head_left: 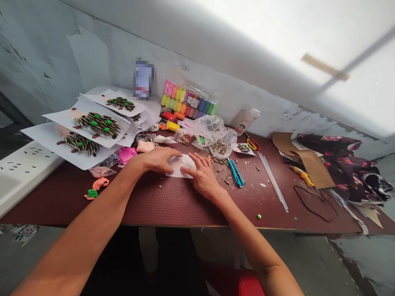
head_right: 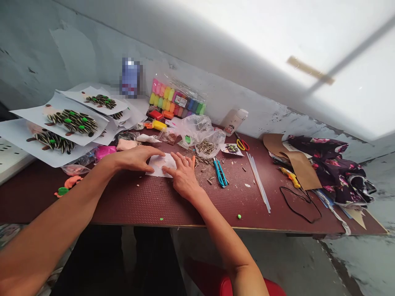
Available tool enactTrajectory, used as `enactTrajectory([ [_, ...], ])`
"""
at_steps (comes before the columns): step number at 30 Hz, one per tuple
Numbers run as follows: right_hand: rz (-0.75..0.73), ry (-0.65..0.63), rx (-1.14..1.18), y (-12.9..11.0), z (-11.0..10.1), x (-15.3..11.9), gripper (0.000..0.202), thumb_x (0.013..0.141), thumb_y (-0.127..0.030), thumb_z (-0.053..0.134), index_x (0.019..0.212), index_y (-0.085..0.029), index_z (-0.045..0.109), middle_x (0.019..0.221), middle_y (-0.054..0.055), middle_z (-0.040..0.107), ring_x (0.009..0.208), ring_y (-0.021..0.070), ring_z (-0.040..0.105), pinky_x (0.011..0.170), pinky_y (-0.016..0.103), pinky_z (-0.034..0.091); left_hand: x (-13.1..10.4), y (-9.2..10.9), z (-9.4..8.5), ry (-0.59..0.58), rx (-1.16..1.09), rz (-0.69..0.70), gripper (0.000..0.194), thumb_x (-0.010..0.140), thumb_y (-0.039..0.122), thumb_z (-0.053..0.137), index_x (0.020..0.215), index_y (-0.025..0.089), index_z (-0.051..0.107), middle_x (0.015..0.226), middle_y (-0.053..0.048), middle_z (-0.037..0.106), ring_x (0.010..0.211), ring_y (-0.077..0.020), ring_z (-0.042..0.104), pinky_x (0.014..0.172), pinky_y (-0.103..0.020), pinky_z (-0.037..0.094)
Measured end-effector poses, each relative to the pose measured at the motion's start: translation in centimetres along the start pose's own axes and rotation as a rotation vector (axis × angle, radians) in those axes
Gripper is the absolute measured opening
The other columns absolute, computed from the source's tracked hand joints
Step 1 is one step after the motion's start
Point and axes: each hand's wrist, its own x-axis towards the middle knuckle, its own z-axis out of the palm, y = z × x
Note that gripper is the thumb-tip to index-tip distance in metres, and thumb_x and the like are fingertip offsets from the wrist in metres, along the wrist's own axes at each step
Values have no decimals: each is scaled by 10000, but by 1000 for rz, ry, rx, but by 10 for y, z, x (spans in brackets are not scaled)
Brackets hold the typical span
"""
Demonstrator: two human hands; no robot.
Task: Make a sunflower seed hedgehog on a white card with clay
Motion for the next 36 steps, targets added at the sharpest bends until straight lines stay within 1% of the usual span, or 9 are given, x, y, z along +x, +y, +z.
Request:
enactTrajectory([
  [3, -21, 4, 2, -2, -1, 0, 459, 903, -85, 531, 1231, -369, 681, 1563, 42, 389, 1436, 299, 299, 1148, 585, 165, 1, -1, 1, -3, 3, -2, 756, 697, 313, 667, 1421, 173, 499, 1455, -97, 548, 1305, -273, 520, 1095, -343, 383],
  [5, -27, 29, 2, 0, -1, -2, 465, 900, -82, 527, 1235, -366, 679, 1561, 42, 392, 1433, 292, 302, 1148, 571, 177, 1, -1, 0, -9, 11, -7, 754, 701, 317, 667, 1422, 175, 498, 1457, -99, 545, 1306, -275, 519, 1094, -346, 384],
  [8, 27, 88, 0, 6, -1, -7, 476, 892, -64, 508, 1234, -343, 684, 1554, 48, 398, 1422, 277, 314, 1138, 532, 225, 1, 1, -1, -19, 19, -15, 747, 704, 315, 665, 1419, 171, 503, 1457, -98, 545, 1313, -278, 512, 1093, -334, 381],
  [10, 63, 105, -4, 9, -1, -11, 476, 884, -51, 501, 1215, -330, 698, 1543, 50, 410, 1417, 270, 317, 1131, 514, 245, 0, 2, -2, -28, 26, -24, 747, 705, 309, 664, 1421, 170, 503, 1462, -94, 541, 1320, -279, 505, 1097, -326, 375],
  [15, 71, 58, -14, 8, -1, -18, 458, 893, -68, 515, 1212, -339, 700, 1540, 49, 418, 1429, 272, 309, 1139, 504, 238, 1, 2, -2, -28, 22, -32, 732, 703, 301, 661, 1413, 201, 513, 1463, -76, 543, 1323, -284, 504, 1098, -337, 376],
  [20, 50, 28, -21, 5, -1, -16, 440, 901, -98, 542, 1248, -330, 681, 1549, 67, 410, 1434, 276, 313, 1154, 505, 213, 1, 1, -1, -23, 16, -24, 750, 695, 311, 663, 1416, 173, 508, 1448, -100, 554, 1305, -281, 519, 1094, -346, 384],
  [26, 112, 78, -13, 7, -2, -20, 456, 908, -78, 519, 1248, -336, 681, 1542, 68, 420, 1429, 274, 319, 1131, 496, 250, 0, 2, -2, -24, 28, -21, 732, 697, 307, 653, 1408, 198, 516, 1457, -79, 548, 1311, -277, 514, 1100, -343, 377],
  [32, 70, 25, -36, 5, -1, -20, 454, 914, -98, 522, 1253, -359, 674, 1549, 48, 409, 1434, 277, 307, 1141, 506, 224, 1, 0, -1, -22, 19, -16, 731, 696, 316, 651, 1407, 211, 517, 1456, -73, 551, 1313, -280, 513, 1095, -344, 384],
  [36, 67, 53, -19, 5, -3, -22, 459, 900, -84, 523, 1236, -350, 686, 1530, 49, 432, 1420, 271, 323, 1131, 490, 243, 1, 0, -1, -22, 30, -12, 734, 697, 319, 653, 1407, 193, 517, 1449, -80, 556, 1304, -280, 521, 1101, -340, 382],
])
